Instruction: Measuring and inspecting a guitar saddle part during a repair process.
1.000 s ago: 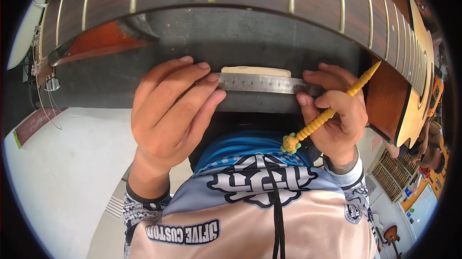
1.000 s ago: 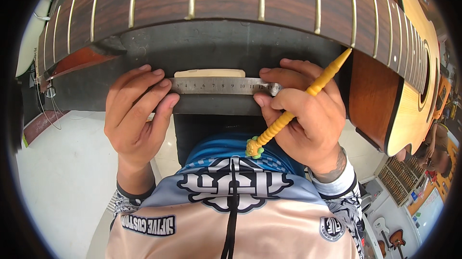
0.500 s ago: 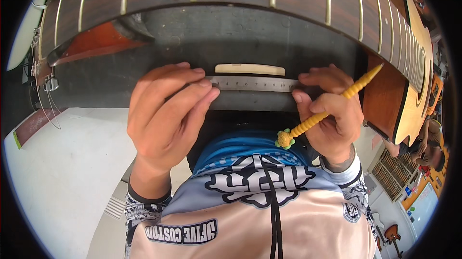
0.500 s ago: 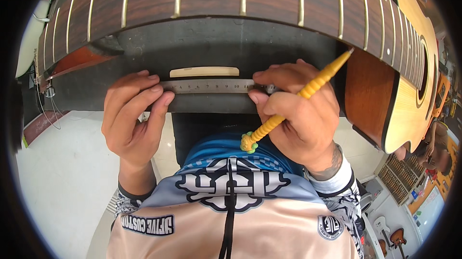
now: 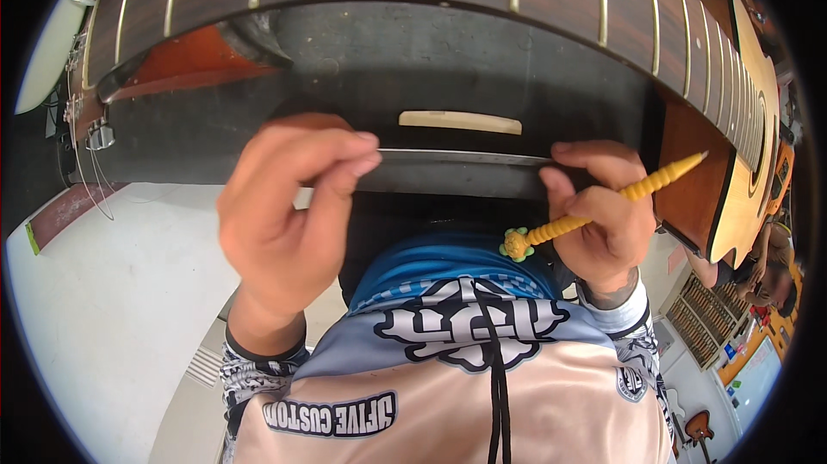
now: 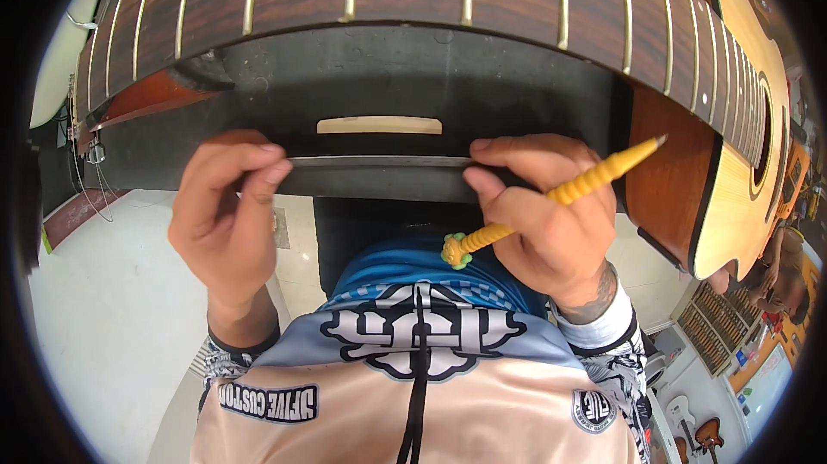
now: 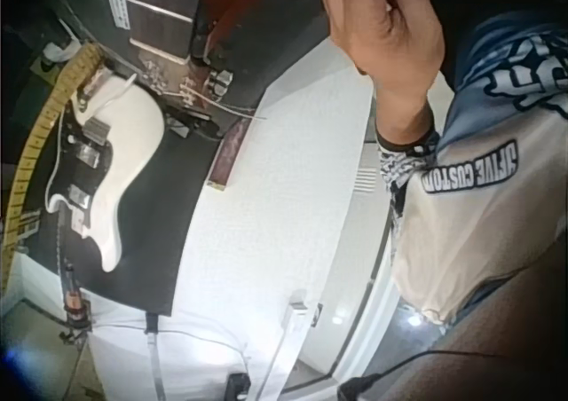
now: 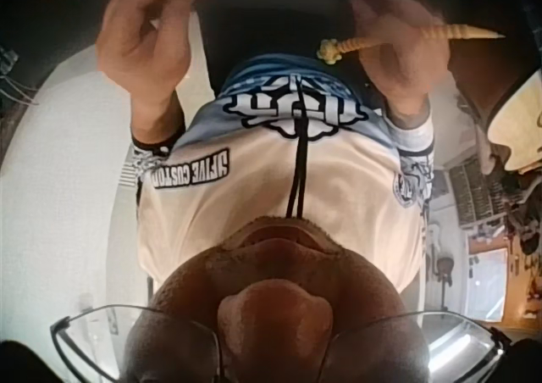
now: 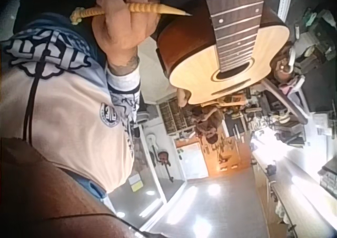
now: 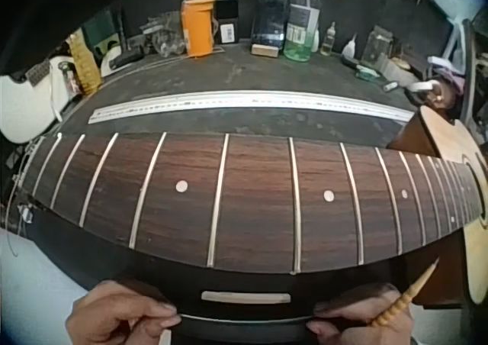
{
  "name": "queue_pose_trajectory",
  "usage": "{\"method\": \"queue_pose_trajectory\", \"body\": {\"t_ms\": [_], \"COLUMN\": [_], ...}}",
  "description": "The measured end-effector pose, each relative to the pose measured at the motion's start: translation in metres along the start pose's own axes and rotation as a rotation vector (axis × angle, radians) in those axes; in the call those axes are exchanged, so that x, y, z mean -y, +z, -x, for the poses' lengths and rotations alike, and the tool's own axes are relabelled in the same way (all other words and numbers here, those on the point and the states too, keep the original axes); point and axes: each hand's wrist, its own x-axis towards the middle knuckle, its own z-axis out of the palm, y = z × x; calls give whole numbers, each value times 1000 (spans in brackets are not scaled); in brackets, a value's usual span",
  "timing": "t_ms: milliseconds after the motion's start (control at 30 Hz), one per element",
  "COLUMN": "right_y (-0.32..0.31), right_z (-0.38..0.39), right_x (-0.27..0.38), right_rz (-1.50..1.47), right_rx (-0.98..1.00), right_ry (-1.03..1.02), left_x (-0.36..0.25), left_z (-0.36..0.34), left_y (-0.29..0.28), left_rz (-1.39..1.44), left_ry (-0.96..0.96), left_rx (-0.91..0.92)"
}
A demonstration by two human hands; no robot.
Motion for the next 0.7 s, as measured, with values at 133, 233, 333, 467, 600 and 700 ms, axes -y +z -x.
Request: {"method": "queue_pose_trajectory", "body": {"t_ms": [133,233,333,467,600,700], "right_y": [0,-6,-9,-10,-9,-8], "right_z": [5,6,6,6,7,10], "right_x": [-2,-2,1,1,1,-1], "right_rz": [-43,-1,47,52,90,143], "right_rx": [-36,51,84,96,109,121], "right_ry": [-100,-130,-84,-33,0,-1], "left_x": [-12,-15,-7,0,10,14], "left_z": [2,0,-1,-7,-14,-12], "left_y": [-3,-6,-13,-14,-12,-8], "left_rz": [410,414,30,-54,-201,-240], "left_ry": [-335,-481,-161,-7,218,287], "left_rx": [-168,-190,11,56,115,125]}}
